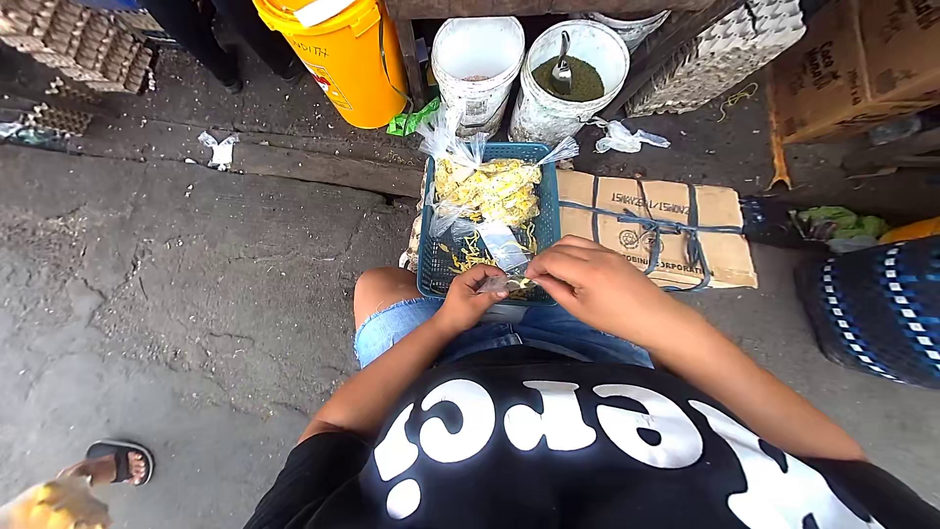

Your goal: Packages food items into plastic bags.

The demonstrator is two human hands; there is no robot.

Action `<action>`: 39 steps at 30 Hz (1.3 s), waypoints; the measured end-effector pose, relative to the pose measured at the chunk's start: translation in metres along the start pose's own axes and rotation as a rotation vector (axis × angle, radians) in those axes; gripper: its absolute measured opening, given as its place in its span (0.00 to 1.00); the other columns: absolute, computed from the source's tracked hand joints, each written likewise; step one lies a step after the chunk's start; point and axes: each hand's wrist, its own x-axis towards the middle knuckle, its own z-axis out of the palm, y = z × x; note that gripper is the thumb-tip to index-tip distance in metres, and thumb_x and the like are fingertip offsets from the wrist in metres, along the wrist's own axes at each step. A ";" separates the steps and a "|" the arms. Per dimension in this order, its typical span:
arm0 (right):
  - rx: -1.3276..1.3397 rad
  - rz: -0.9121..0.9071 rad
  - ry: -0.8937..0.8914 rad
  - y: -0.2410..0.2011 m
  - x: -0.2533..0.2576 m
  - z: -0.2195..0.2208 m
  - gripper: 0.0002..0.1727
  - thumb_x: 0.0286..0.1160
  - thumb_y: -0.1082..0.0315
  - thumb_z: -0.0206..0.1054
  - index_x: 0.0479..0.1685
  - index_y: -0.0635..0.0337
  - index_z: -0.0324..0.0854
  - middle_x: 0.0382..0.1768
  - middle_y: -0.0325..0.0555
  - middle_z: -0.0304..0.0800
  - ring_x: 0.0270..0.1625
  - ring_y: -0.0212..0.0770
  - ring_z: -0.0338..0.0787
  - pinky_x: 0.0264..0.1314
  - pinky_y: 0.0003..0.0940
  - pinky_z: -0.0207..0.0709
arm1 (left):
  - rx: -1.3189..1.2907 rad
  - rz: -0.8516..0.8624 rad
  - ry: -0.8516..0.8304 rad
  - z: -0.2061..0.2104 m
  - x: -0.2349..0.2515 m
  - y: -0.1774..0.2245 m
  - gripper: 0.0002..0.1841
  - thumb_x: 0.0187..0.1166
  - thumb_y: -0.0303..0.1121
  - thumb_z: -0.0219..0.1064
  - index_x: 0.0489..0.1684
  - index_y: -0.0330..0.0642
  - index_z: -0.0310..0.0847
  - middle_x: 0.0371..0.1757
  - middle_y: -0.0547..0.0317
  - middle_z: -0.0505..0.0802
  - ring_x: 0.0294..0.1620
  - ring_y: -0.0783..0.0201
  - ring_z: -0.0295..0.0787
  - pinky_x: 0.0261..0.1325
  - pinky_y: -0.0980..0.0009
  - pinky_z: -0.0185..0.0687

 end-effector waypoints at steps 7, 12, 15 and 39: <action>0.085 -0.028 0.039 -0.007 0.008 0.017 0.10 0.81 0.67 0.63 0.48 0.56 0.91 0.41 0.44 0.95 0.48 0.42 0.93 0.57 0.36 0.85 | 0.013 0.003 0.015 0.003 -0.001 0.003 0.12 0.76 0.28 0.70 0.49 0.27 0.84 0.46 0.68 0.92 0.49 0.83 0.87 0.58 0.77 0.84; 0.171 -0.093 0.087 -0.007 0.005 0.017 0.11 0.83 0.67 0.63 0.48 0.58 0.92 0.43 0.44 0.96 0.50 0.36 0.93 0.59 0.28 0.84 | 0.035 -0.006 0.023 -0.001 -0.001 0.003 0.11 0.78 0.28 0.68 0.50 0.27 0.84 0.46 0.66 0.93 0.49 0.82 0.87 0.59 0.77 0.84; 0.143 -0.092 0.087 -0.008 0.005 0.020 0.10 0.84 0.67 0.63 0.47 0.60 0.90 0.46 0.48 0.93 0.50 0.40 0.92 0.57 0.34 0.87 | 0.028 -0.023 0.027 0.001 0.000 0.002 0.10 0.79 0.28 0.67 0.49 0.28 0.84 0.46 0.66 0.93 0.48 0.82 0.88 0.59 0.77 0.84; -0.043 -0.218 0.026 -0.017 0.031 -0.011 0.15 0.86 0.61 0.61 0.40 0.54 0.93 0.68 0.51 0.86 0.72 0.51 0.83 0.73 0.46 0.79 | 0.539 -0.300 -0.098 -0.021 0.008 0.005 0.28 0.69 0.36 0.79 0.66 0.30 0.84 0.74 0.38 0.83 0.78 0.51 0.77 0.83 0.56 0.69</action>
